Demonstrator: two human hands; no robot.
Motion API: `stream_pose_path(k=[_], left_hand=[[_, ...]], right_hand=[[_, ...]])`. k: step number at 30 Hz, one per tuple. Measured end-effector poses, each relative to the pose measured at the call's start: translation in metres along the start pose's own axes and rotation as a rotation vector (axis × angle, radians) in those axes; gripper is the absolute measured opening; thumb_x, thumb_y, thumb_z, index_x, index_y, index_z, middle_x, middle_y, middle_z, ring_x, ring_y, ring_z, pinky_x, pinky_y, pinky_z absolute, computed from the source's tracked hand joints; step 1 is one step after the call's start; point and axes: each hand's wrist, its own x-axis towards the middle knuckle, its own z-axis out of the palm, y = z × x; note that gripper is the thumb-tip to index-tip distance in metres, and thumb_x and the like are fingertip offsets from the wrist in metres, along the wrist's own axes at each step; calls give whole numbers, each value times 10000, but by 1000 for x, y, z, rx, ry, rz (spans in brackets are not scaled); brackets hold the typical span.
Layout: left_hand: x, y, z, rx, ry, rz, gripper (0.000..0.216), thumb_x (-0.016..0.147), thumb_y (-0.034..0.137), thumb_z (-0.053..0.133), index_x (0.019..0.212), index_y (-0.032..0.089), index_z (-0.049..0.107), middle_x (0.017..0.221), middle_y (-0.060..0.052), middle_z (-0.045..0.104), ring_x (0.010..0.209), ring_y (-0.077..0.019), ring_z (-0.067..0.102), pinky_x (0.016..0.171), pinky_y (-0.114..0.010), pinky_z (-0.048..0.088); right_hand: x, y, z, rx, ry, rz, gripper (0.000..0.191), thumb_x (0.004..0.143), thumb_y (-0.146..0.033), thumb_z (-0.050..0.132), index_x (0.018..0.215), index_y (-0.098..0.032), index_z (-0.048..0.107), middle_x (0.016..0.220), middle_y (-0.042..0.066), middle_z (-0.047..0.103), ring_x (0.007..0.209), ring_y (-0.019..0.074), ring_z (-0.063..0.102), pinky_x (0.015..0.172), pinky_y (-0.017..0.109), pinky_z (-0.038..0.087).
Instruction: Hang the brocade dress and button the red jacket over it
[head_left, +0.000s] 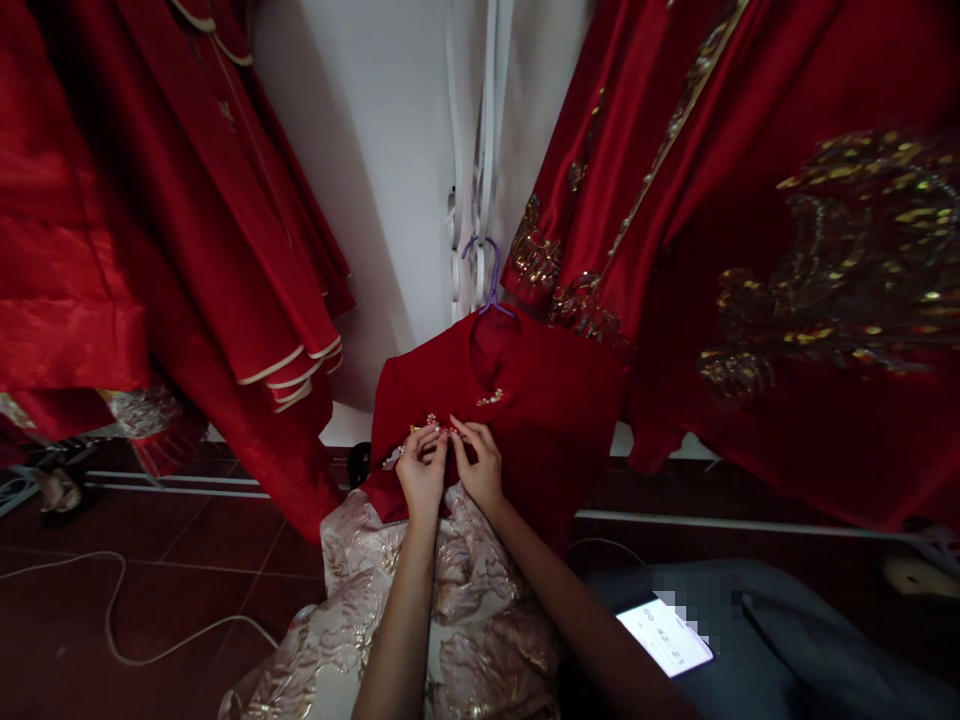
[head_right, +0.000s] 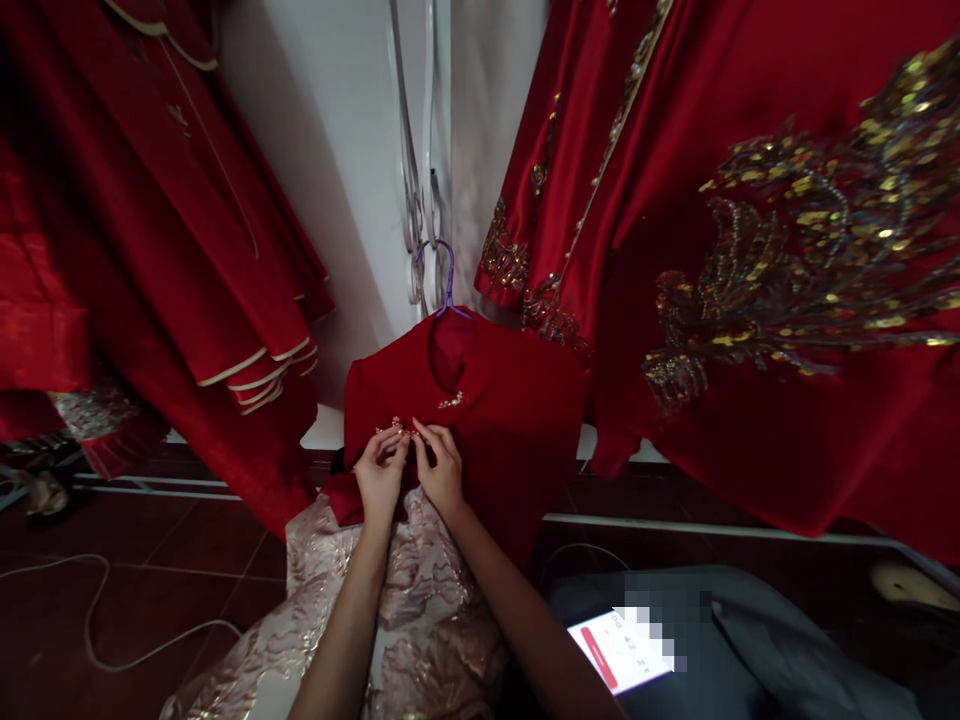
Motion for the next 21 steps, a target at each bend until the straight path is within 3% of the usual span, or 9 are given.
stream_pose_path(k=[6, 21], left_hand=[[-1, 1, -3, 87, 14, 37, 319, 732, 371, 637, 956, 144, 657, 930, -90, 687, 807, -160, 654, 721, -290, 545], [1, -5, -2, 9, 21, 12, 339, 712, 330, 657, 990, 136, 641, 955, -103, 671, 866, -167, 639, 752, -287, 539]], right_hand=[[1, 0, 0, -2, -2, -7, 325, 887, -232, 456, 1182, -258, 590, 972, 60, 584, 897, 148, 584, 828, 295, 504], [-2, 0, -1, 2, 20, -17, 309, 878, -228, 467, 1148, -254, 614, 969, 64, 596, 902, 157, 584, 826, 306, 502]])
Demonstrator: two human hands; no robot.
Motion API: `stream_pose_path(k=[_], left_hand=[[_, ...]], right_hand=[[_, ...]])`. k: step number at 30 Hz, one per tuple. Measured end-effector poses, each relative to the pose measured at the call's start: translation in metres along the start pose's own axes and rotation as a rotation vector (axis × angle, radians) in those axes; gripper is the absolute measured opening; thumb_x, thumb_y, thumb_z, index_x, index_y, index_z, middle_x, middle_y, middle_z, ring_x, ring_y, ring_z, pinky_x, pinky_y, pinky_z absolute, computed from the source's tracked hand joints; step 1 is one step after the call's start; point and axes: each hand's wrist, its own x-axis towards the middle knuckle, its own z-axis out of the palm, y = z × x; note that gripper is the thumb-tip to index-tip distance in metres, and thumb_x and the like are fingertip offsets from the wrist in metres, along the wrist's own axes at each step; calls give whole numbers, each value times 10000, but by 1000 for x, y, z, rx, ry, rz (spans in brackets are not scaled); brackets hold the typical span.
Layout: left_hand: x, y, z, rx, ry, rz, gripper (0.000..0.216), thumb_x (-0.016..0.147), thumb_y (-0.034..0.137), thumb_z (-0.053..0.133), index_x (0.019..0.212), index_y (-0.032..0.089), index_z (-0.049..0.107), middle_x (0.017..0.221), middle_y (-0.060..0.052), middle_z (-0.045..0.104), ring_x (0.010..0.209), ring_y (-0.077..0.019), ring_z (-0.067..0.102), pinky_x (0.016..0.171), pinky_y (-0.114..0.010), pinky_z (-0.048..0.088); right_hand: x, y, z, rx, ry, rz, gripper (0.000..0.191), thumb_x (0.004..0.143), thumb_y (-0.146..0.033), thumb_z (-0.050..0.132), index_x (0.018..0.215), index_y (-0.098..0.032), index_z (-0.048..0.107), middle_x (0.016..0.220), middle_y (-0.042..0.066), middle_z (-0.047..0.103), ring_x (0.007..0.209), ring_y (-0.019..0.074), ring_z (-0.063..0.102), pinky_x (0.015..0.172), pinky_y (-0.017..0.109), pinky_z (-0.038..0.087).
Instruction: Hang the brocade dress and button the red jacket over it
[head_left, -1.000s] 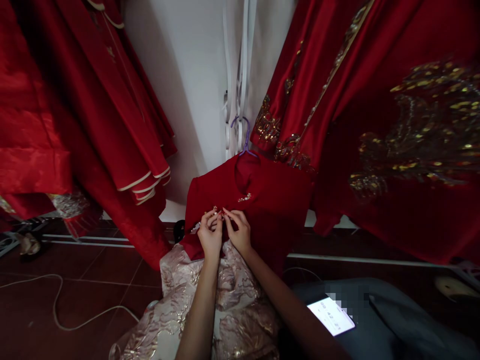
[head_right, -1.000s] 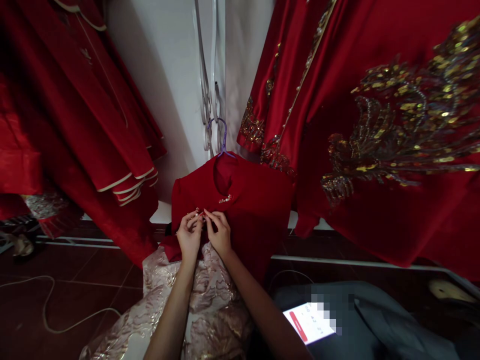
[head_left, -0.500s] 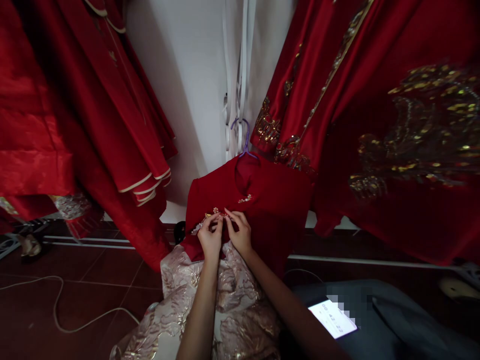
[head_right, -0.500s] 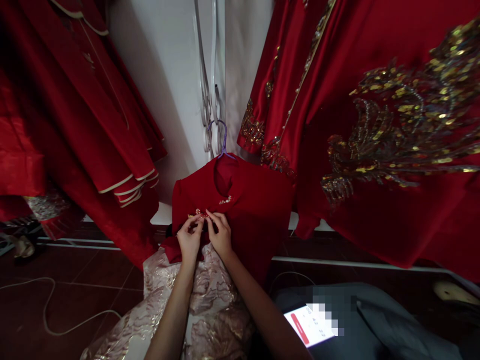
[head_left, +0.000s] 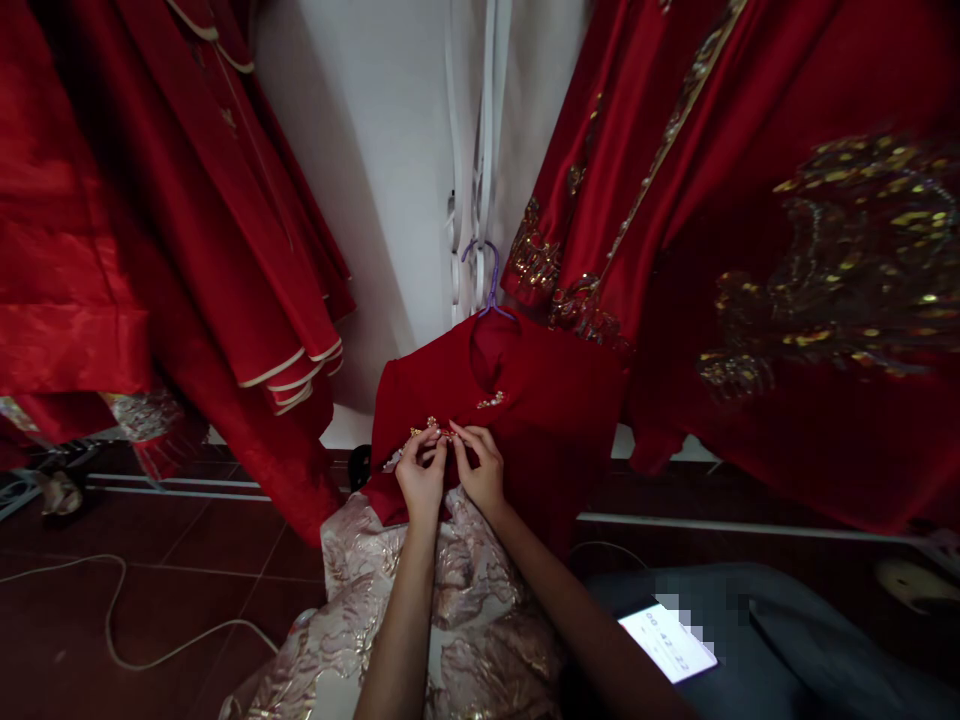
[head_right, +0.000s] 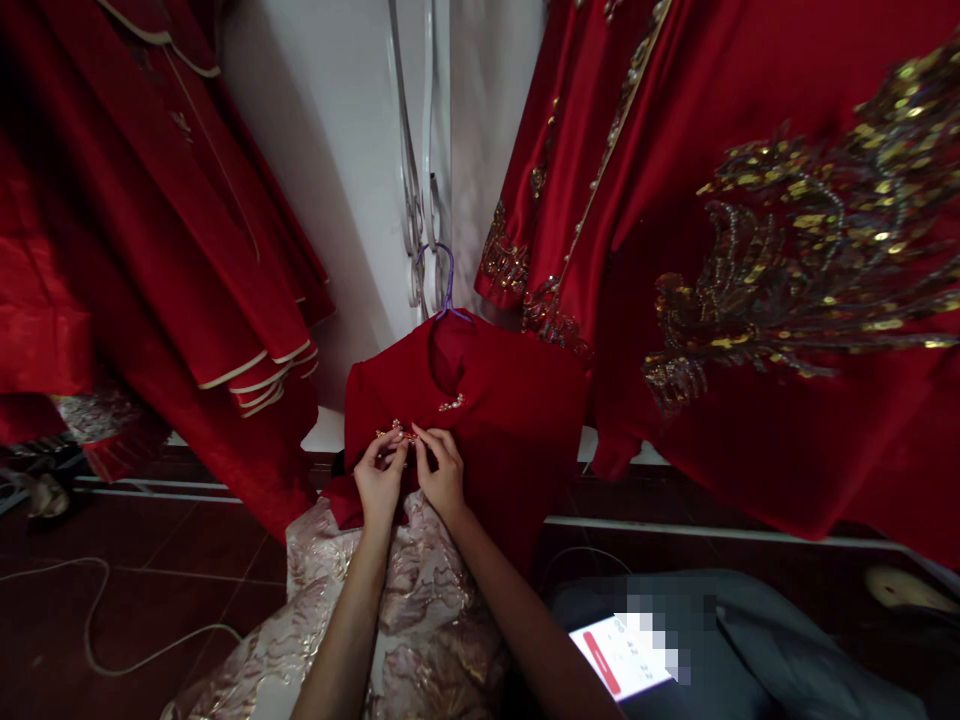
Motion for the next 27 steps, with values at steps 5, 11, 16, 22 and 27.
stream_pose_path(k=[5, 11, 16, 22, 27], left_hand=[[0, 0, 0, 8, -6, 16, 322, 696, 322, 666, 967, 150, 648, 961, -94, 665, 863, -161, 631, 739, -281, 542], [0, -2, 0, 25, 2, 54, 300, 716, 330, 652, 956, 150, 654, 928, -85, 660, 830, -155, 632, 727, -287, 548], [0, -1, 0, 28, -24, 58, 306, 717, 318, 651, 976, 154, 653, 944, -85, 663, 839, -154, 633, 723, -281, 547], [0, 1, -1, 63, -1, 23, 278, 705, 299, 645, 943, 159, 678, 927, -76, 688, 802, -155, 650, 735, -286, 544], [1, -1, -4, 69, 4, -7, 288, 701, 285, 642, 962, 167, 678, 930, -69, 698, 809, -165, 661, 774, -302, 536]], right_hand=[[1, 0, 1, -2, 9, -16, 299, 869, -225, 483, 1129, -259, 627, 951, 60, 603, 895, 157, 589, 815, 302, 508], [2, -1, 2, -10, 0, -30, 298, 866, -216, 485, 1123, -262, 629, 935, 55, 608, 880, 152, 595, 811, 295, 511], [1, -1, 1, -5, -9, -10, 299, 869, -216, 480, 1127, -254, 625, 946, 60, 599, 880, 153, 592, 800, 293, 514], [4, -2, 3, 1, 7, 0, 275, 863, -230, 496, 1094, -254, 643, 921, 54, 603, 856, 147, 596, 788, 289, 521], [9, -6, 6, 16, 12, 42, 251, 849, -255, 529, 1062, -256, 661, 912, 47, 607, 819, 139, 603, 743, 269, 532]])
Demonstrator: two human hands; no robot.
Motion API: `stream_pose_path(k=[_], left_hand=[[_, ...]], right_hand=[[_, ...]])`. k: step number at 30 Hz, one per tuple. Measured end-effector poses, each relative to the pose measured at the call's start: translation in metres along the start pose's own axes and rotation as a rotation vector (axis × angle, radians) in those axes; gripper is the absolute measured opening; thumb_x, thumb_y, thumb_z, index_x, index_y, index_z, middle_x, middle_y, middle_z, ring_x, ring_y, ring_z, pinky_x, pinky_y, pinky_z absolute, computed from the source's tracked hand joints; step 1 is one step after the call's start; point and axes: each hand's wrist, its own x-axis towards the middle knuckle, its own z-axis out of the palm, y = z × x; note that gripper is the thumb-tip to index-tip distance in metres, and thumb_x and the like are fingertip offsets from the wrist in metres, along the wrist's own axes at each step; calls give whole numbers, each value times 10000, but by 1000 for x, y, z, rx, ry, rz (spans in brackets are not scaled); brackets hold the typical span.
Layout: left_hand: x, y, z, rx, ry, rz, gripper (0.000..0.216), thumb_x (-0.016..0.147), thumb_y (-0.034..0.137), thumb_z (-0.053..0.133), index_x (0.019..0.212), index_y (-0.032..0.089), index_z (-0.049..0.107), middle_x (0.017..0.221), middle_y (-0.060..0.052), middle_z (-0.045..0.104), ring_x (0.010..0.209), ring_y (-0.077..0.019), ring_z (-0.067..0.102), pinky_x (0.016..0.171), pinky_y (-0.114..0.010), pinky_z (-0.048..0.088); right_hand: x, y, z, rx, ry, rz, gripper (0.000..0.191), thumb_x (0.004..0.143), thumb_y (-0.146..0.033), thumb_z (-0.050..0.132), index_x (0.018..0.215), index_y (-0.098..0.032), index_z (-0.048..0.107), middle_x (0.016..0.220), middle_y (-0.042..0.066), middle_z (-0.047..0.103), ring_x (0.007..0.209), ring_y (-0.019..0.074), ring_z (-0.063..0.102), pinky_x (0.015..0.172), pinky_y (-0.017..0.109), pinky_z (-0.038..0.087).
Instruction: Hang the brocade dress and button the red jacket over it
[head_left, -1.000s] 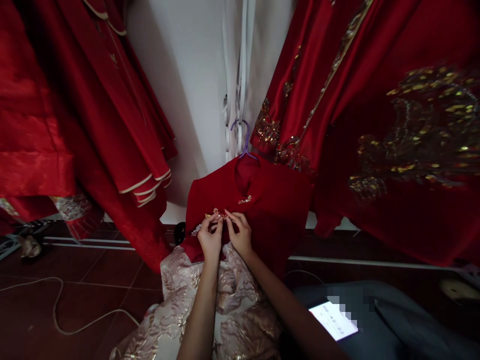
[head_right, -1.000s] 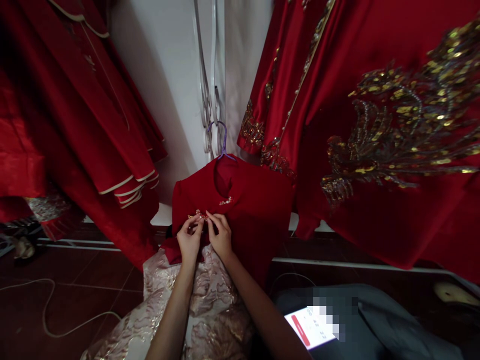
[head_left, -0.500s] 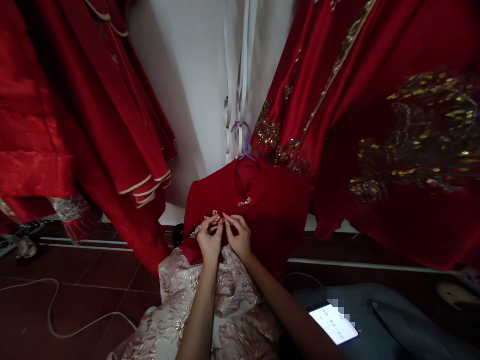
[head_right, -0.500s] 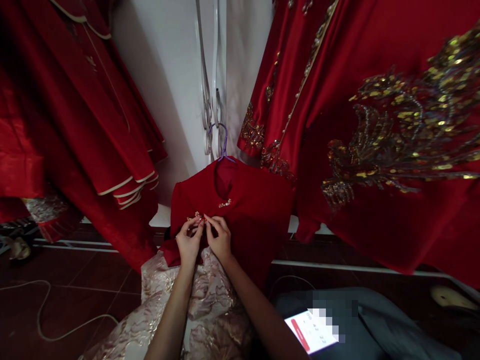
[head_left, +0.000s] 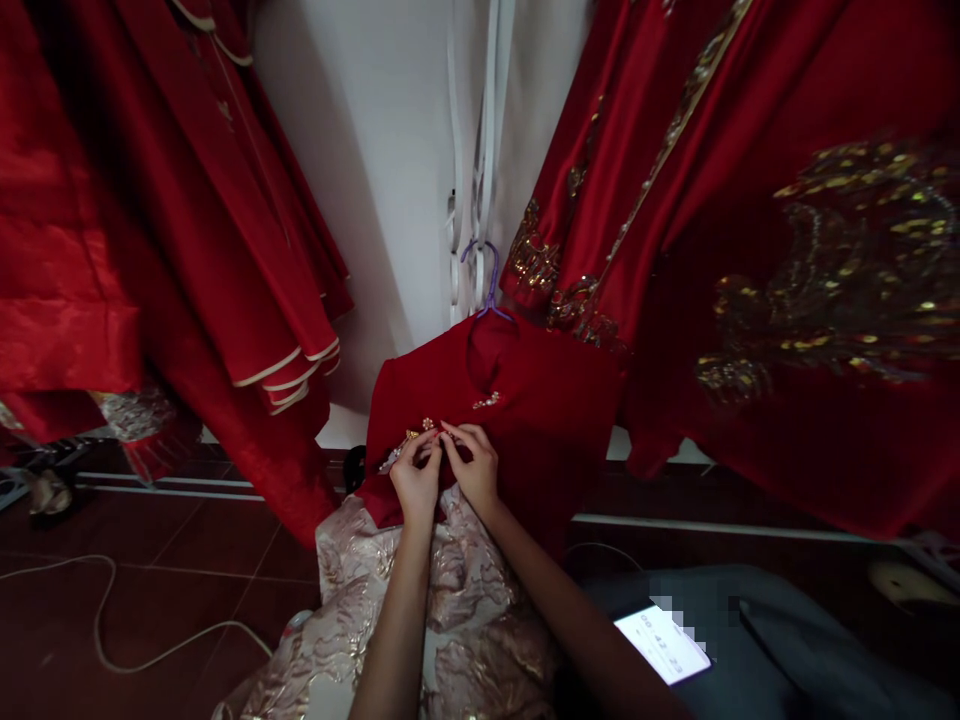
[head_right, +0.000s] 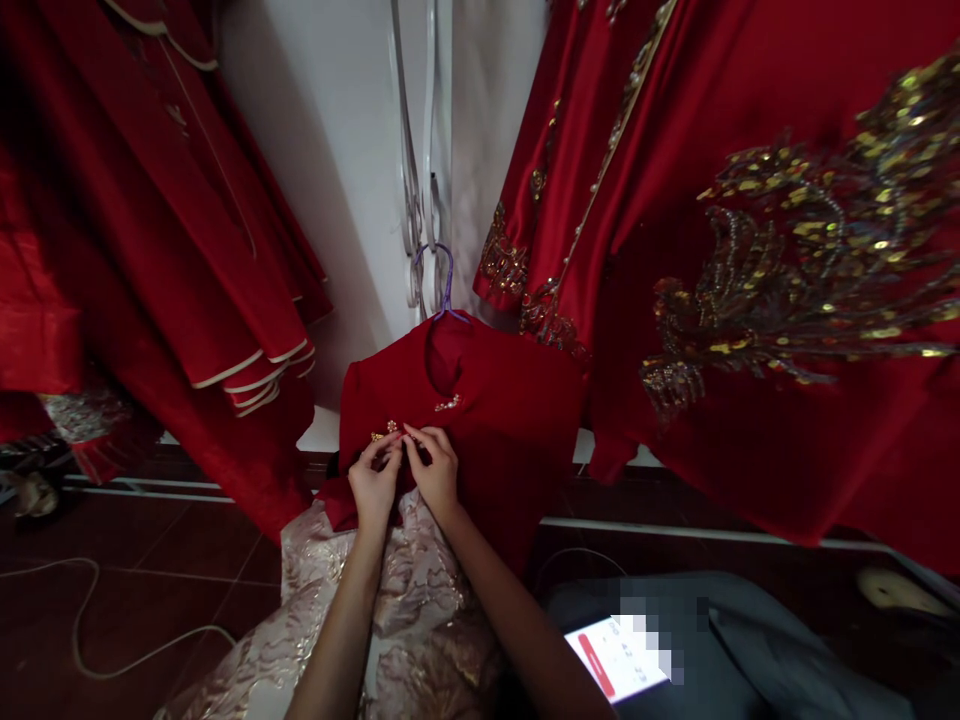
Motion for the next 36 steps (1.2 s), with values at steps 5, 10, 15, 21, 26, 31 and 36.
stream_pose_path(k=[5, 10, 15, 21, 26, 31, 36], left_hand=[[3, -1, -3, 14, 1, 9, 267, 709, 283, 634, 944, 164, 678, 906, -66, 701, 790, -166, 661, 770, -305, 531], [8, 0, -6, 48, -25, 81, 226, 703, 294, 636, 886, 166, 667, 886, -61, 672, 783, -162, 643, 767, -308, 522], [8, -2, -7, 141, -68, 90, 216, 736, 236, 573, 941, 167, 573, 870, -56, 621, 787, -155, 610, 773, -313, 497], [-7, 18, -22, 600, -274, 5, 309, 657, 130, 583, 942, 141, 463, 977, -104, 527, 975, -216, 529, 899, -385, 408], [-15, 45, -38, 846, -678, -68, 173, 696, 162, 556, 858, 165, 493, 898, -93, 555, 927, -224, 542, 855, -352, 405], [-17, 59, -35, 918, -662, 31, 136, 692, 153, 561, 813, 190, 514, 771, -48, 582, 748, -190, 566, 694, -286, 415], [-26, 62, -18, 879, -306, 195, 73, 790, 210, 504, 845, 205, 550, 878, -63, 579, 787, -187, 558, 690, -286, 416]], right_hand=[[3, -5, -1, -12, -23, 0, 257, 850, -244, 526, 1069, -256, 661, 913, 43, 617, 832, 138, 603, 748, 262, 527], [7, -10, 0, 14, -32, 24, 238, 841, -252, 532, 1031, -253, 675, 909, 47, 628, 824, 143, 610, 745, 272, 535], [12, -11, -8, 179, -134, 189, 242, 826, -259, 528, 1025, -213, 659, 978, 66, 665, 824, 155, 646, 701, 280, 560], [5, -15, -66, 111, -507, 337, 205, 815, -253, 502, 939, -195, 655, 936, 56, 697, 828, 164, 661, 735, 290, 531], [-15, -15, -95, -183, -592, 413, 275, 760, -326, 582, 982, -164, 590, 793, 54, 684, 696, 160, 634, 654, 277, 486], [-31, -13, -89, -291, -653, 402, 184, 714, -335, 632, 813, -183, 603, 676, 25, 628, 618, 157, 588, 578, 263, 430], [-28, -17, -81, -305, -411, 281, 108, 734, -287, 600, 765, -200, 543, 765, 24, 608, 650, 147, 575, 632, 268, 438]])
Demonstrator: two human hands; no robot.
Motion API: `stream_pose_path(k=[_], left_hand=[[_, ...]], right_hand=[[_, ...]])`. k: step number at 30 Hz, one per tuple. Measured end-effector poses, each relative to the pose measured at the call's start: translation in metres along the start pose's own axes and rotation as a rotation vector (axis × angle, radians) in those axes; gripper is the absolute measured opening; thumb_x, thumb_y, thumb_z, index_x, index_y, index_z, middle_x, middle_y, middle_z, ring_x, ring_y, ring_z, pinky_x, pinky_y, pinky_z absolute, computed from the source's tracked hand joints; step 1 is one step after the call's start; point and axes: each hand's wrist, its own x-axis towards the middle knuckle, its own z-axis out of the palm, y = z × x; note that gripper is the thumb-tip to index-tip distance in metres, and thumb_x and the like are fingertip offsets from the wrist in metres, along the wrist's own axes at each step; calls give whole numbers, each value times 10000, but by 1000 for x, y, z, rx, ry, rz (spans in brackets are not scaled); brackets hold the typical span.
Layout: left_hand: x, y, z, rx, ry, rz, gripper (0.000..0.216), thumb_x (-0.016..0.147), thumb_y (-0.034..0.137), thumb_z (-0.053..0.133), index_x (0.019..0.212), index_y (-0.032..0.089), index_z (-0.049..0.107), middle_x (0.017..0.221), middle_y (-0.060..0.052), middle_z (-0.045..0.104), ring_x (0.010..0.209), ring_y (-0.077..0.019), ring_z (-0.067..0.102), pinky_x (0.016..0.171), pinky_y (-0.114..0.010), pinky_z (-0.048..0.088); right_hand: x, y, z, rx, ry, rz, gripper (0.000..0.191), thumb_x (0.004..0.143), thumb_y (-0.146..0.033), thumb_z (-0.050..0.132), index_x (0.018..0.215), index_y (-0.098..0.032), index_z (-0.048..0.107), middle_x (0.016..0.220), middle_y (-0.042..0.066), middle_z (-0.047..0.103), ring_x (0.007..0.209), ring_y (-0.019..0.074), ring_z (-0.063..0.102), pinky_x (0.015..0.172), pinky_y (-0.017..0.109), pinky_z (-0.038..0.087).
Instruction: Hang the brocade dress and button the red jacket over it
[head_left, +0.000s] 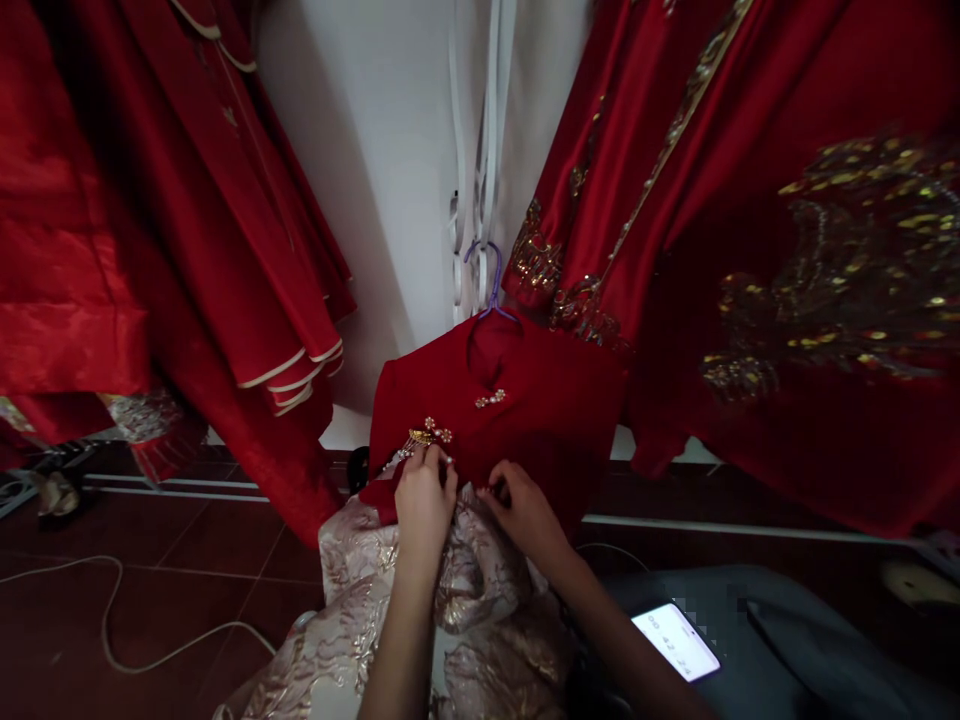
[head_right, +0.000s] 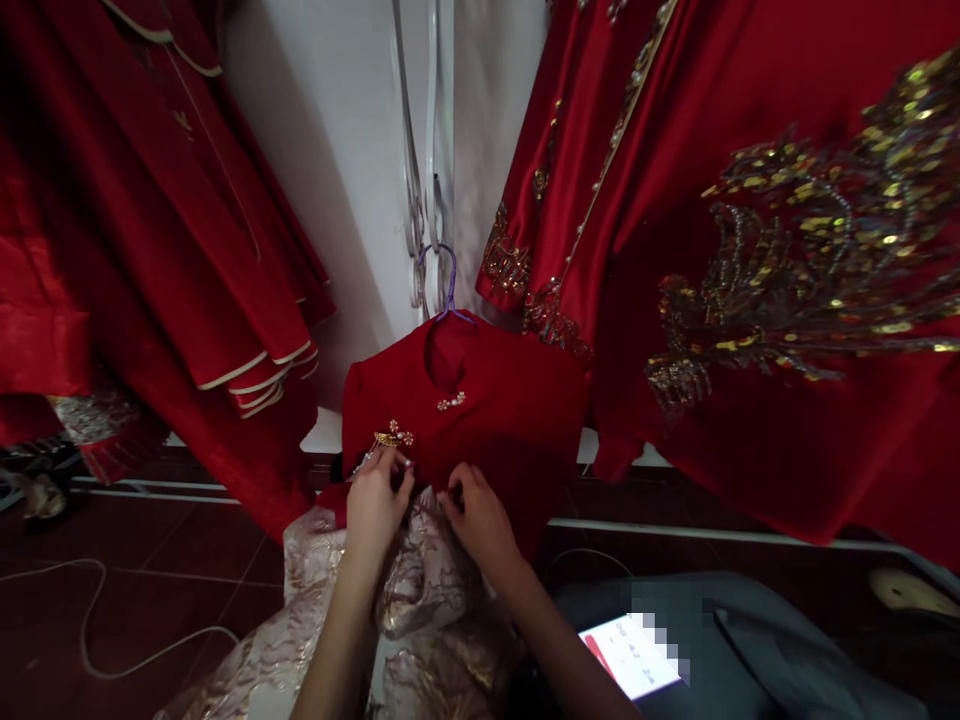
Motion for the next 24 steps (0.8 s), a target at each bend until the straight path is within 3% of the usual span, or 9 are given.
stream_pose_path(k=[3, 7, 11, 15, 24], left_hand=[[-1, 0, 20, -149, 171, 50, 120, 829, 216, 467, 884, 202, 574, 909, -63, 561, 860, -180, 547, 777, -292, 424], [-2, -13, 41, -340, 162, 54, 112, 792, 191, 518, 860, 195, 607, 816, -30, 562, 758, -143, 556, 732, -261, 449], [-6, -22, 42, -408, 187, 43, 136, 760, 187, 554, 873, 185, 631, 821, -30, 596, 757, -135, 580, 724, -251, 466], [-10, -24, 39, -379, 189, -10, 120, 748, 203, 565, 842, 174, 635, 813, -38, 631, 747, -146, 603, 718, -267, 478], [-12, -27, 37, -455, 141, -25, 151, 726, 236, 591, 856, 176, 636, 810, -32, 653, 748, -146, 628, 725, -270, 498]], right_hand=[[8, -10, 0, 155, 160, 66, 157, 772, -348, 576, 786, -200, 526, 686, 2, 600, 554, 130, 559, 548, 250, 433], [17, -26, 11, 540, 198, 207, 289, 752, -458, 602, 842, -188, 550, 584, -13, 589, 428, 120, 517, 399, 228, 399], [14, -28, 41, 783, 257, 203, 301, 740, -439, 624, 879, -179, 568, 719, 33, 650, 606, 155, 623, 547, 268, 517], [4, -22, 61, 700, 303, 150, 243, 790, -387, 577, 919, -182, 593, 771, 40, 652, 652, 144, 620, 600, 265, 523], [2, -21, 56, 492, 324, 50, 149, 812, -305, 550, 859, -195, 639, 855, 40, 630, 705, 129, 581, 593, 231, 480]])
